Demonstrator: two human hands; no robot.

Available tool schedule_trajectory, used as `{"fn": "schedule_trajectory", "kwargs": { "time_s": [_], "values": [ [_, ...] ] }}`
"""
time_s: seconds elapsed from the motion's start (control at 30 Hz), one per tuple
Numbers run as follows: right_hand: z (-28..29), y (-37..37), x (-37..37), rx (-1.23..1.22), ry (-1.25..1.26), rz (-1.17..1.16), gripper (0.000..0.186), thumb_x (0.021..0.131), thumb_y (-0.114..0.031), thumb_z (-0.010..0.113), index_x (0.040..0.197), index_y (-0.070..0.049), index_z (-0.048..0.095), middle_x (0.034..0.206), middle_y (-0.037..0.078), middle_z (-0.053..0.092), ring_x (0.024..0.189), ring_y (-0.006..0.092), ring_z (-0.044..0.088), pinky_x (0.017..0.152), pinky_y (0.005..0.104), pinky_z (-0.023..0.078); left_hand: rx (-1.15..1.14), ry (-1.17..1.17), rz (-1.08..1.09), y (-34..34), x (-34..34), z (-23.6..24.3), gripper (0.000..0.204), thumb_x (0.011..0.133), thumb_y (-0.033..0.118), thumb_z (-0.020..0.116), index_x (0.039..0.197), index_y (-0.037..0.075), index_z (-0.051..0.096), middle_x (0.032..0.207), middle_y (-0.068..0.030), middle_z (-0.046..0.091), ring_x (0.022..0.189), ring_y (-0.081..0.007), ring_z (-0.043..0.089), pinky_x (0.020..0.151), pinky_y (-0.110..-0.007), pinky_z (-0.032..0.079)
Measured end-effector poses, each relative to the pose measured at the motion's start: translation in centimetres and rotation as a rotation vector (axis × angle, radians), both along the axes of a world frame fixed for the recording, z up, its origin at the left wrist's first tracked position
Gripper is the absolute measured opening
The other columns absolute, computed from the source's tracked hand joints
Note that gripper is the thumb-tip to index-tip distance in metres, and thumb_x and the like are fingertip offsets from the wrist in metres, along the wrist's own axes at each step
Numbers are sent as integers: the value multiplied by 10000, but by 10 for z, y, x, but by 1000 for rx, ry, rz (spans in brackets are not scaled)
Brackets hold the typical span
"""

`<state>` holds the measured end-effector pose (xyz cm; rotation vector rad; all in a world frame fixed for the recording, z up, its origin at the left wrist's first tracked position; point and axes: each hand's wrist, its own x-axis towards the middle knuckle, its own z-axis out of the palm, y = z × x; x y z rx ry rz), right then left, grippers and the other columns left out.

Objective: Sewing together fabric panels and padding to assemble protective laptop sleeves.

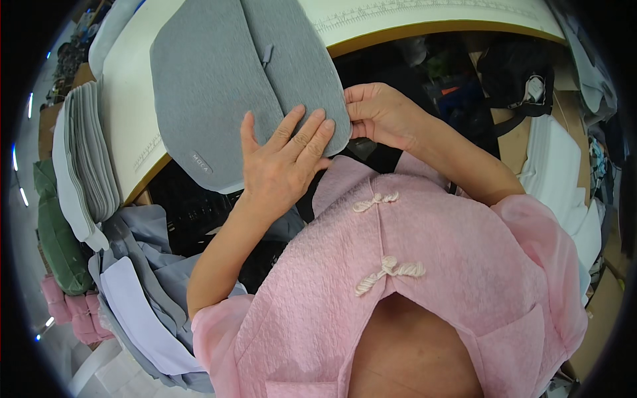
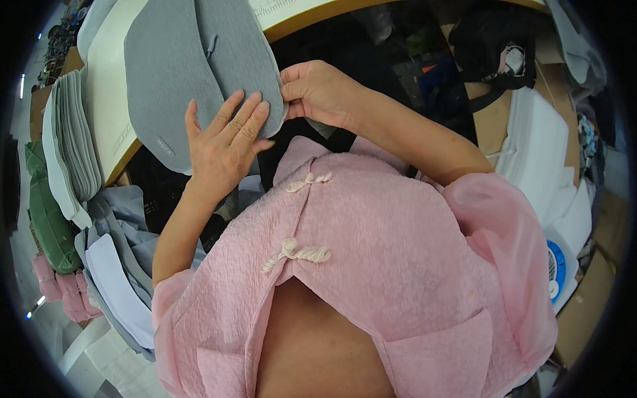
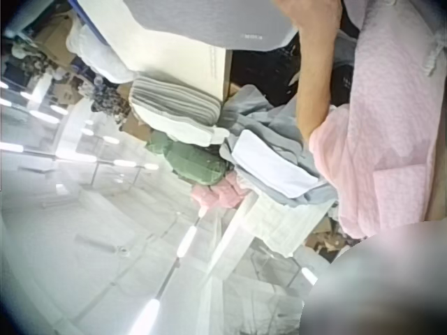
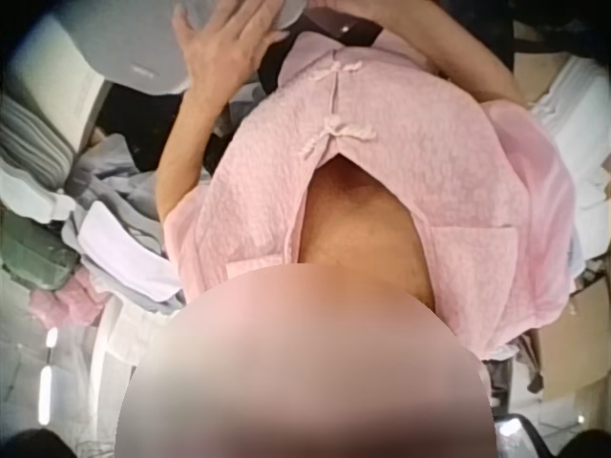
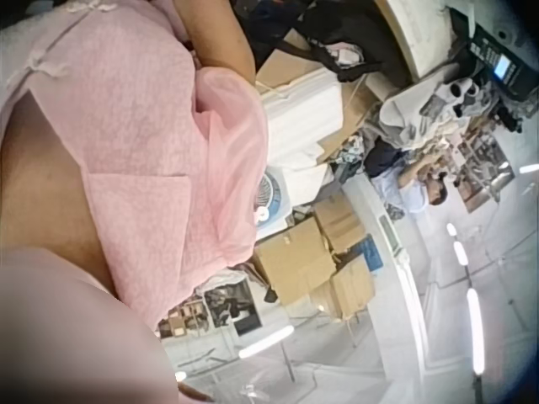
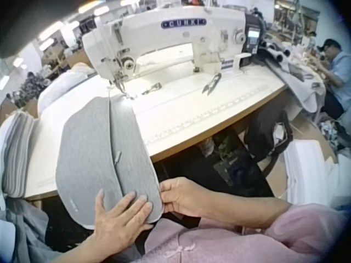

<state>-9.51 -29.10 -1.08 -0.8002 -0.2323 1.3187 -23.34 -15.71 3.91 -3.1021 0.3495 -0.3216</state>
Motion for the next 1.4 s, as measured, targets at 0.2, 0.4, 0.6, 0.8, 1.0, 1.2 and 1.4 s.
{"fn": "schedule_trajectory", "kwargs": {
  "time_s": [0.2, 0.4, 0.6, 0.8, 1.0, 1.2, 1.4],
  "values": [
    [2, 0, -1, -11, 63, -53, 180, 787, -11, 511, 938, 87, 525, 859, 130, 576, 751, 178, 588, 707, 278, 504, -9, -214, -7, -8, 3, -12, 305, 709, 143, 603, 1010, 99, 582, 1045, -39, 583, 978, -161, 551, 904, -522, 220],
    [10, -1, -4, -44, 65, -50, 198, 781, -16, 516, 956, 73, 528, 859, 111, 575, 754, 163, 583, 705, 269, 499, 3, -357, -13, -10, 4, -19, 205, 722, 128, 534, 910, 74, 599, 936, -53, 611, 904, -166, 581, 859, -524, 261],
    [21, -21, -6, -77, -1822, -450, 317, 683, -28, 549, 999, -3, 530, 895, 111, 554, 813, 252, 541, 715, 296, 451, -45, -299, -21, -12, 2, -12, 207, 717, 114, 516, 900, 53, 592, 937, -76, 606, 892, -173, 584, 832, -513, 294],
    [16, -16, -5, 366, -2108, -378, 229, 617, -48, 557, 826, 45, 573, 867, 131, 557, 778, 259, 553, 680, 330, 481, -187, -223, -81, -6, -8, -6, 223, 699, 82, 530, 906, 35, 596, 956, -115, 593, 956, -221, 552, 889, -453, 320],
    [13, -14, 2, 395, -2107, -390, 199, 611, -49, 561, 791, 37, 560, 817, 119, 557, 725, 229, 539, 615, 305, 463, -1218, -466, 949, 105, -66, -19, 439, 827, 236, 526, 1151, -36, 408, 1200, -161, 423, 1025, -234, 471, 890, -323, 346],
    [13, -11, 1, 413, -2102, -418, 201, 584, -55, 557, 770, 21, 555, 805, 103, 553, 676, 207, 513, 554, 288, 420, -1955, -296, 973, 100, -56, -25, 568, 693, 200, 668, 1149, -22, 411, 1078, -133, 507, 956, -239, 503, 864, -353, 378],
    [14, -14, 3, 407, -2107, -356, 231, 585, -66, 548, 795, 27, 556, 820, 112, 548, 673, 211, 508, 547, 294, 415, -438, -284, 1207, 125, -66, 12, 436, 674, 69, 644, 1056, -45, 466, 972, -141, 540, 948, -246, 504, 859, -356, 365]
  ]
}}
